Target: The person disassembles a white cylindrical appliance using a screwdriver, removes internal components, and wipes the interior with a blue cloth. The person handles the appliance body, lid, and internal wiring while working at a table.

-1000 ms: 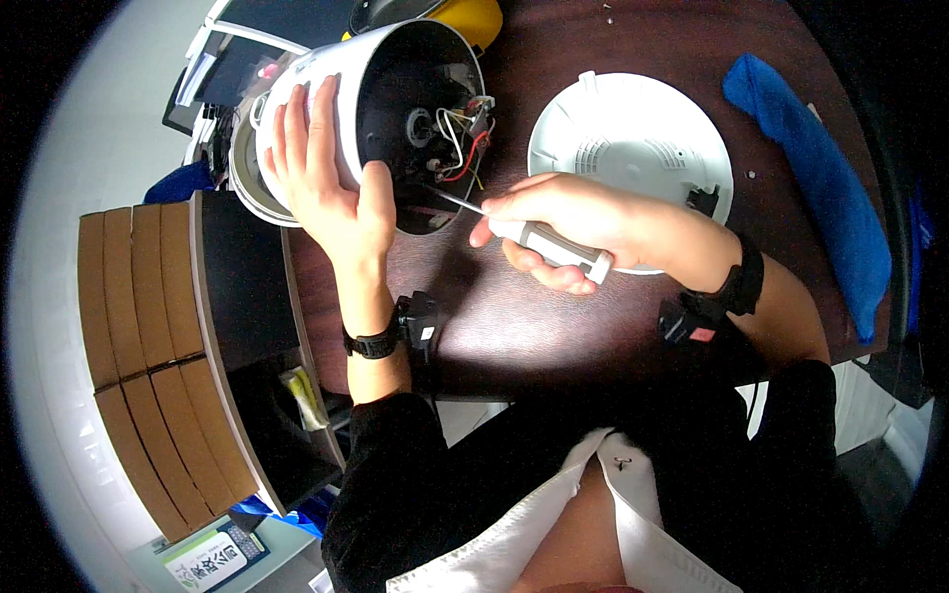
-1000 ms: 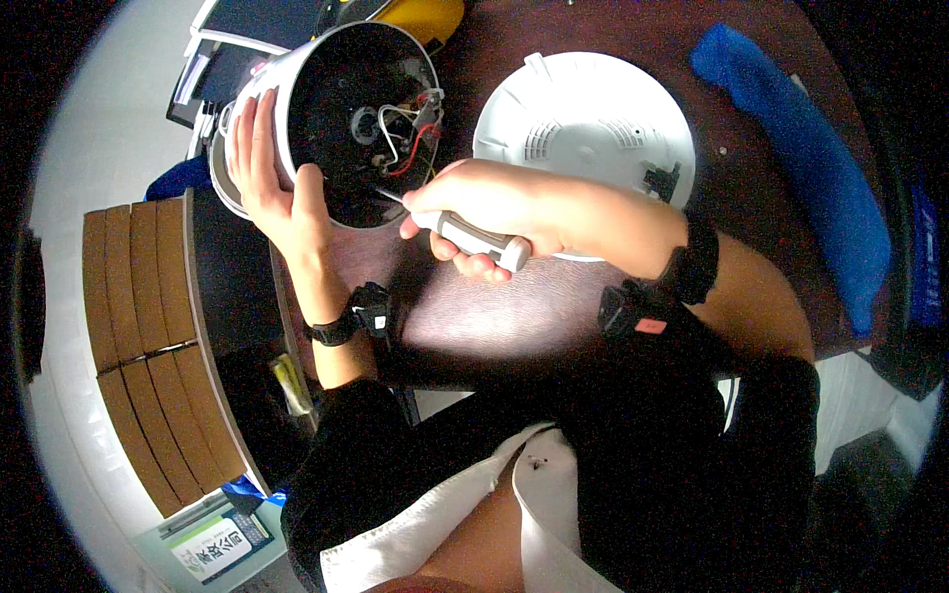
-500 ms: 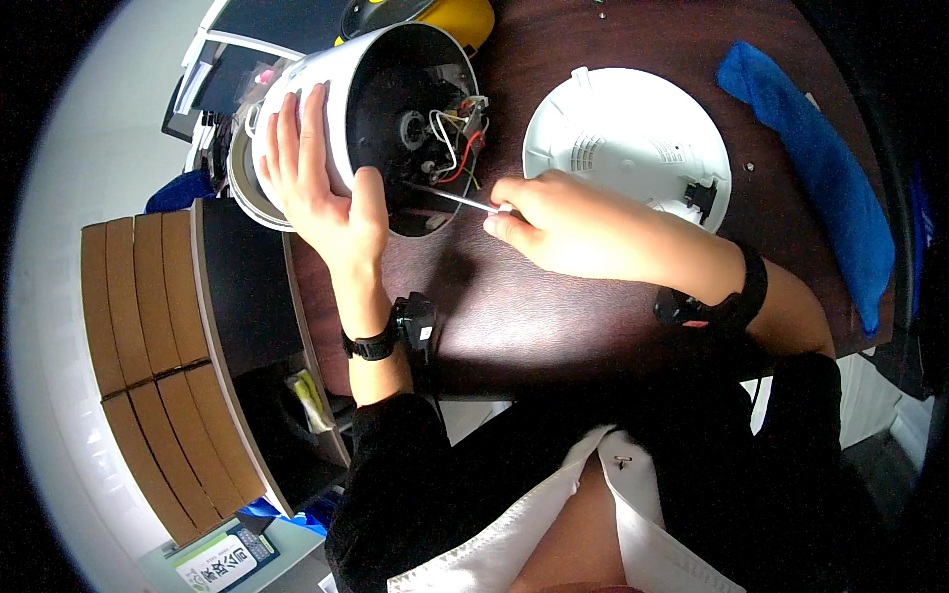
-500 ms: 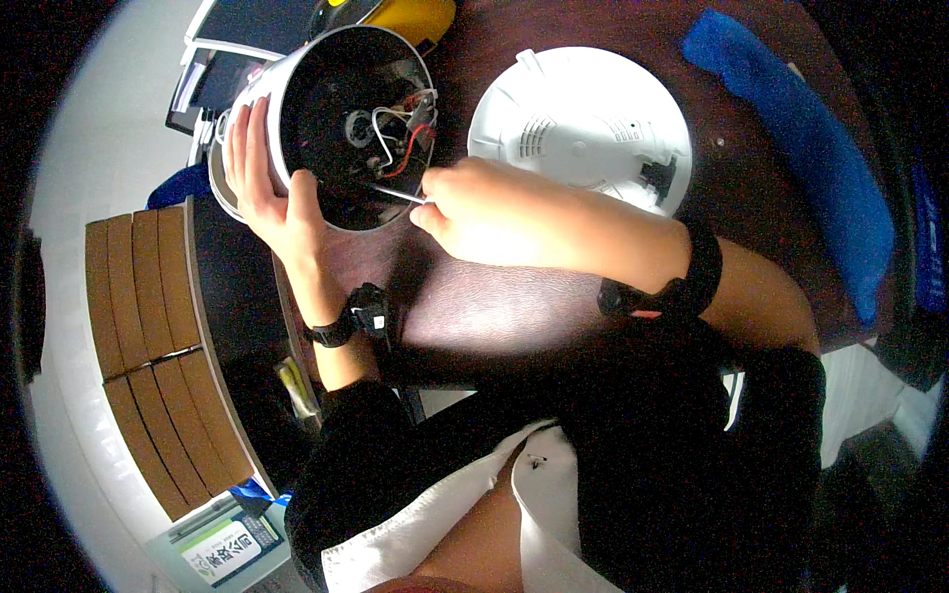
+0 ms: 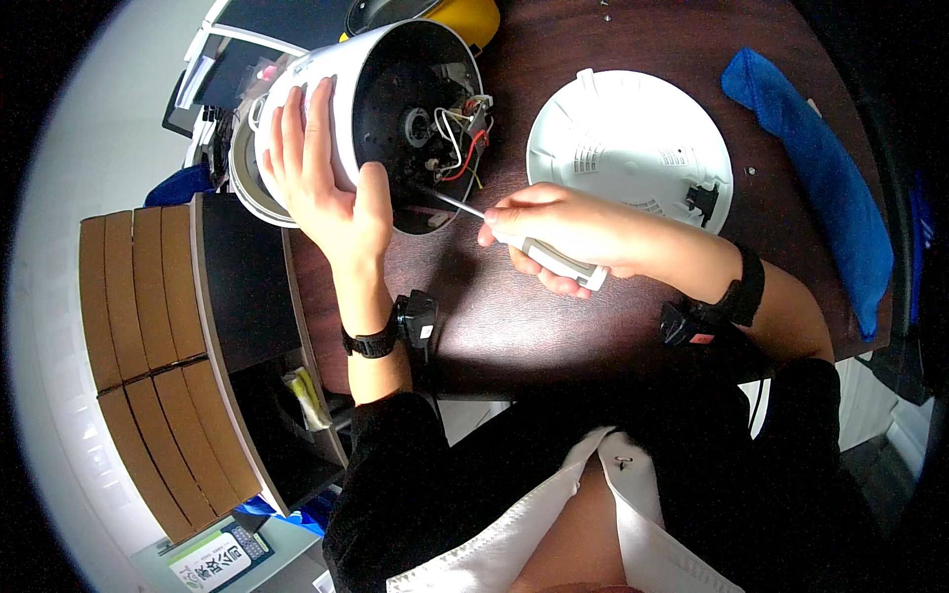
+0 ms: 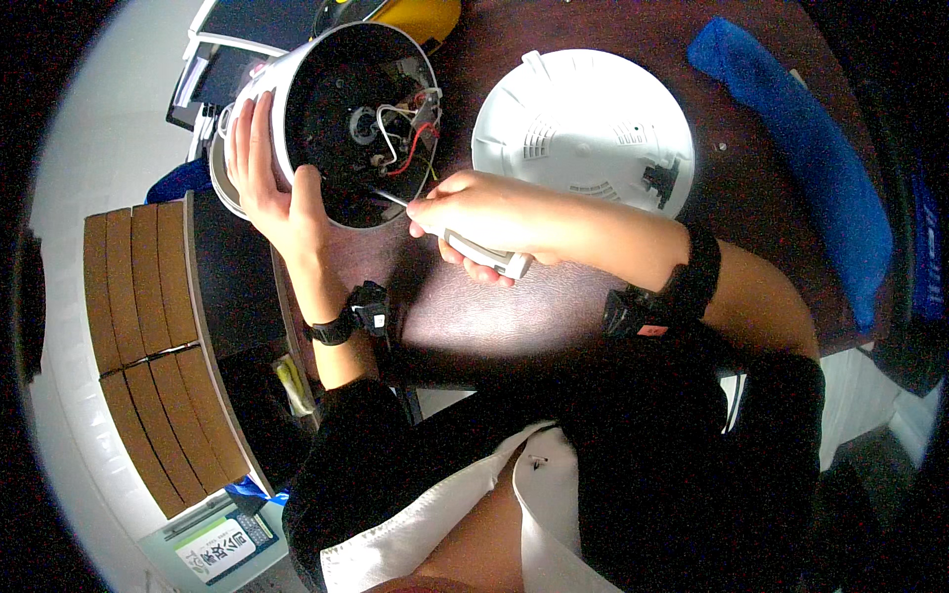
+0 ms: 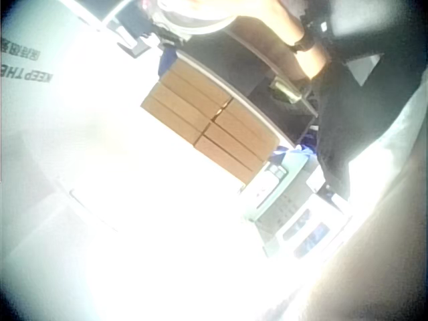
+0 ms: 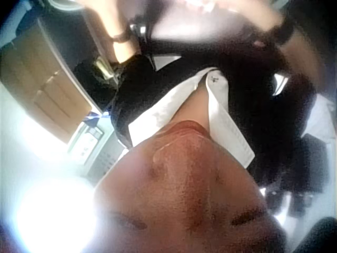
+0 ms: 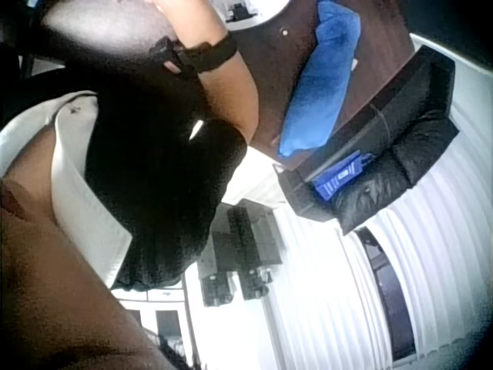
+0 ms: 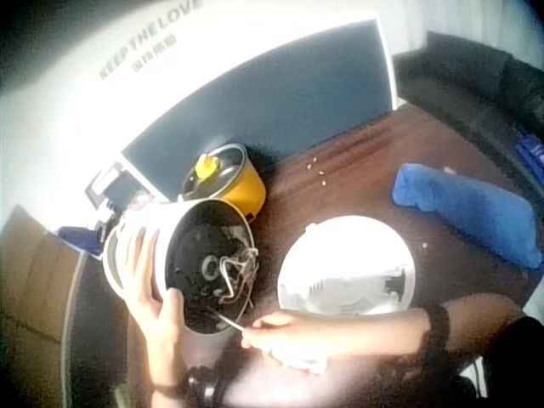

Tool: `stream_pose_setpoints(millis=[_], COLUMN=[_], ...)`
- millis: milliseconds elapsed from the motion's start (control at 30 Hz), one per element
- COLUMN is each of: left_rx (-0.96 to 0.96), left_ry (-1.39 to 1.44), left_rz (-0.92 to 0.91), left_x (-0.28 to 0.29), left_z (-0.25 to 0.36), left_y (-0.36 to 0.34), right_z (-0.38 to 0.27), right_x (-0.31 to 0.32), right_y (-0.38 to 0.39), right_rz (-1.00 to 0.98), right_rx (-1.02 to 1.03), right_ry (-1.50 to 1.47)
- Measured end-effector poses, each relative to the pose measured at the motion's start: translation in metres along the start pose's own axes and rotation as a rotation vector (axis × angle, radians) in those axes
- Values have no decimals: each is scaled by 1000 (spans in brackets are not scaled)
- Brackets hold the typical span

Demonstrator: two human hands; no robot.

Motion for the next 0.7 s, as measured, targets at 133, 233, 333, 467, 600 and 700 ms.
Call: stream_pose_setpoints(millis=[133,233,333,467,600,700], left_rx=[10,11,11,6,2,7], left_ry=[2,-5,-13,-23,-19,-41], left_rz=[-5,-9,-16,-24,-25,-24], left_x=[1,-1,-2,-1,-1,-1], left_z=[-2,-3,-1,1,0,3], left_y=[0,1,0,1,2,2], right_z=[-1,0,3,4,-3,-3], right_x=[-2,-5,-12,-20,-25,-20], right_y=[0,-1,-1,0,5,3], right_rz=[-25,-57,-132,-182,-148,-215], right_rx=[20,13,-32,-89,-101,-90], right_ry=[-56,-149,-311,-393,-335,-290])
Point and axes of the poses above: each hand's wrist, its own y-axis away from the middle knuckle, its own x-axis out of the back of the hand, z = x × y, the point moved 10 cm from there along -y, towards the middle knuckle, and after that the axes turned 3 degrees about y, right-handed, at the moved point
